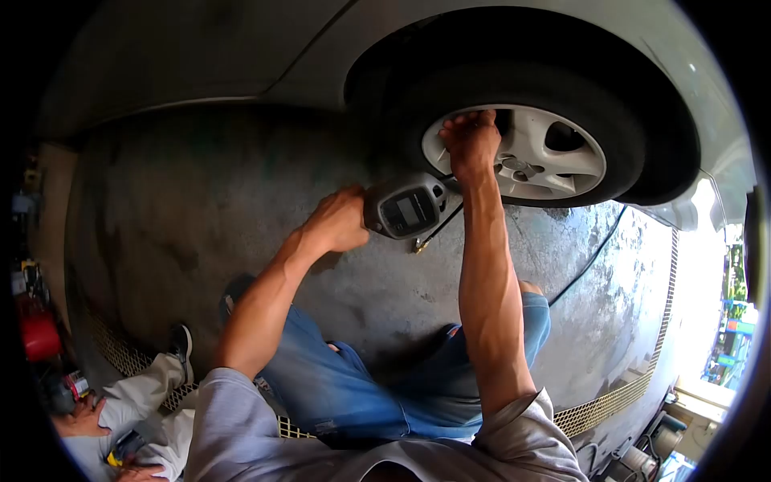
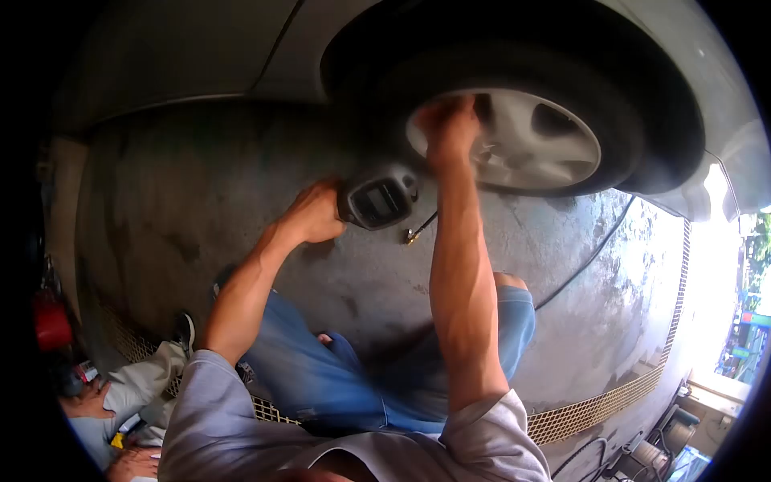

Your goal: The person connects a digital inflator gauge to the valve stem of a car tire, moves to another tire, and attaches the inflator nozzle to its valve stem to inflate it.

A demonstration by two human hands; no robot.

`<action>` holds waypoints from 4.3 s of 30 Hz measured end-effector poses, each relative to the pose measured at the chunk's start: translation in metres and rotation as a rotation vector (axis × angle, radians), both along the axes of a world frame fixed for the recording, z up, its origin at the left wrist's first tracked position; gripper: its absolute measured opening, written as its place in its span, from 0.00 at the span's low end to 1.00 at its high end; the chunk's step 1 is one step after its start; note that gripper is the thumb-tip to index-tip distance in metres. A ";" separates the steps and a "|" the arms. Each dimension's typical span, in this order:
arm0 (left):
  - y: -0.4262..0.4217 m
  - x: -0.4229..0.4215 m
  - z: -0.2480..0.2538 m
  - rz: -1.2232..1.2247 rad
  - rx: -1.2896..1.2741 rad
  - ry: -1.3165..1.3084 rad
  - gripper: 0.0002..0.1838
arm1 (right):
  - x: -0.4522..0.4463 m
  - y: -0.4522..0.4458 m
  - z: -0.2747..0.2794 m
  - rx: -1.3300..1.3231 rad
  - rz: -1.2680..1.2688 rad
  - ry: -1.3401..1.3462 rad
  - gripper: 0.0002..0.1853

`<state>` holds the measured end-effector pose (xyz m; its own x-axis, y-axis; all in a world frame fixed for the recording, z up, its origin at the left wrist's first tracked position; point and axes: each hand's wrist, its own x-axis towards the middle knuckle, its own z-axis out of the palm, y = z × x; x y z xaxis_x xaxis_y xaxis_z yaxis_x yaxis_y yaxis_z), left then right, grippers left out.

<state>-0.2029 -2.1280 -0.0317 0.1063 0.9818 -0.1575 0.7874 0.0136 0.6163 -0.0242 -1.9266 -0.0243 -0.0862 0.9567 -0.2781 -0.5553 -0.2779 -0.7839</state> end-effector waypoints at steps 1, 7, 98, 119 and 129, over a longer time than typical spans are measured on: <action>0.001 0.004 0.005 -0.036 -0.056 0.005 0.26 | 0.002 0.000 -0.001 -0.001 0.023 0.056 0.19; -0.009 0.011 0.011 -0.088 -0.081 0.052 0.35 | 0.031 0.004 -0.018 -0.114 0.064 0.327 0.15; -0.029 -0.005 0.019 0.077 -0.116 0.244 0.20 | 0.022 -0.009 0.008 -0.096 -0.056 0.076 0.12; -0.045 -0.004 0.011 0.068 -0.032 0.231 0.19 | 0.035 0.021 -0.035 0.042 0.026 0.141 0.12; -0.054 -0.008 0.004 0.085 -0.108 0.245 0.20 | 0.023 0.000 0.003 -0.074 -0.125 0.214 0.16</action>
